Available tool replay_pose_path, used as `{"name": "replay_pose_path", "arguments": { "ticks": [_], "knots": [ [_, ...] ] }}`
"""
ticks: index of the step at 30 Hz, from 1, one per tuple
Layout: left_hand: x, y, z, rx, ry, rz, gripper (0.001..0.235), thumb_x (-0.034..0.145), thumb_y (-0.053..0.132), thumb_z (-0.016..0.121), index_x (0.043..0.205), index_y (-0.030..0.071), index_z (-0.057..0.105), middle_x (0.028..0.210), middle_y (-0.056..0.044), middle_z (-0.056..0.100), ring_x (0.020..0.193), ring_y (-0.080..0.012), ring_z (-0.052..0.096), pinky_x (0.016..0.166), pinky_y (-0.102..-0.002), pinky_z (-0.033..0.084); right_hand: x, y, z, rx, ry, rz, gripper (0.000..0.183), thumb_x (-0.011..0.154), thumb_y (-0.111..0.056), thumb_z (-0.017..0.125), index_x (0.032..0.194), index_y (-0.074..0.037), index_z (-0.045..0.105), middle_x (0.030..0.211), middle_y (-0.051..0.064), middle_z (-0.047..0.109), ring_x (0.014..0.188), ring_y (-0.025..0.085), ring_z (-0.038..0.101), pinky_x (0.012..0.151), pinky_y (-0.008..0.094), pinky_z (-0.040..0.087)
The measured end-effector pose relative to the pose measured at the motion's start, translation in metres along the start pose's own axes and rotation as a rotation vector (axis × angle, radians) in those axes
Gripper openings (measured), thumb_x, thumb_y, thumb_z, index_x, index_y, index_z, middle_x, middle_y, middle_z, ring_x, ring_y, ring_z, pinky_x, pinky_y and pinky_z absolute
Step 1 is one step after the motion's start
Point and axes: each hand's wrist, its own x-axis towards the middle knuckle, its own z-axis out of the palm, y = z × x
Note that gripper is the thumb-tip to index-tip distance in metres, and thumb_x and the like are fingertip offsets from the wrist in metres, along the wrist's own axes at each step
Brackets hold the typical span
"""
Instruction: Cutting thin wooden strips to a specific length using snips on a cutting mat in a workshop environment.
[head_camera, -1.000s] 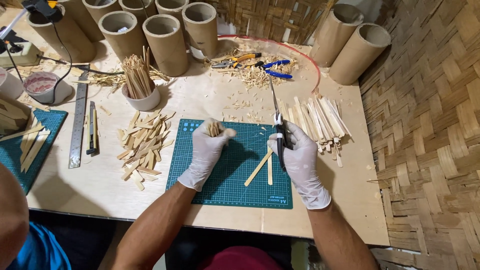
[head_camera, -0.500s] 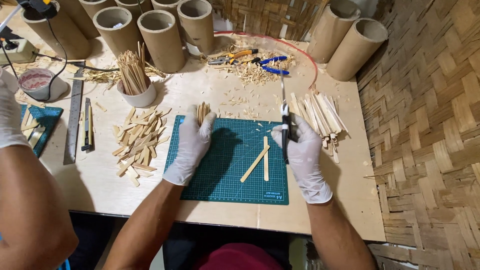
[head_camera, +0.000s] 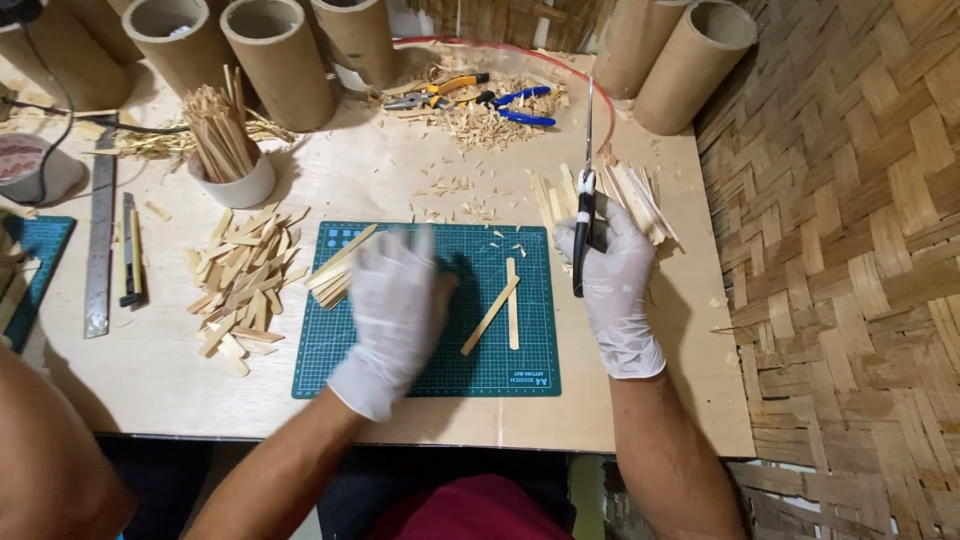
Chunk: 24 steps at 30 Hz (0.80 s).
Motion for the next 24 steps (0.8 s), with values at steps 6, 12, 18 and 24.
{"name": "replay_pose_path", "arguments": {
  "ticks": [6,12,18,24],
  "knots": [
    [-0.027,0.055,0.079,-0.148,-0.194,0.118,0.036,0.064,0.041,0.092,0.08,0.015,0.073,0.075,-0.001,0.063,0.072,-0.0245,0.068,0.058,-0.037,0.054,0.007,0.005,-0.001,-0.002,0.014,0.019,0.053,0.078,-0.005,0.082,0.127,-0.009,0.064,0.087,0.008,0.071,0.07,0.01,0.066,0.059,0.019,0.057],
    [-0.014,0.051,0.073,-0.282,-0.249,0.062,0.012,0.079,0.02,0.077,0.074,0.016,0.067,0.067,0.002,0.061,0.061,-0.0217,0.068,0.049,-0.032,0.051,0.0,-0.004,0.003,-0.01,0.009,0.004,0.05,0.08,-0.006,0.08,0.127,-0.008,0.063,0.087,0.008,0.07,0.07,0.011,0.067,0.059,0.018,0.056],
    [0.017,0.016,0.022,-1.531,-0.417,-0.394,0.003,0.098,0.006,0.056,0.1,0.004,0.055,0.077,-0.015,0.07,0.061,-0.0246,0.072,0.058,-0.034,0.061,-0.007,-0.006,0.01,0.058,-0.071,0.012,0.044,0.082,-0.007,0.081,0.123,-0.007,0.064,0.082,0.012,0.07,0.065,0.016,0.07,0.053,0.02,0.058],
    [0.021,-0.01,0.024,-1.991,-0.195,-0.556,0.016,0.106,0.006,0.044,0.12,0.0,0.05,0.078,-0.005,0.059,0.052,-0.0084,0.049,0.043,-0.022,0.038,-0.019,0.013,0.022,0.083,-0.337,0.18,0.043,0.084,-0.01,0.08,0.124,-0.006,0.064,0.072,0.015,0.071,0.051,0.016,0.065,0.043,0.027,0.058]
  ]
}}
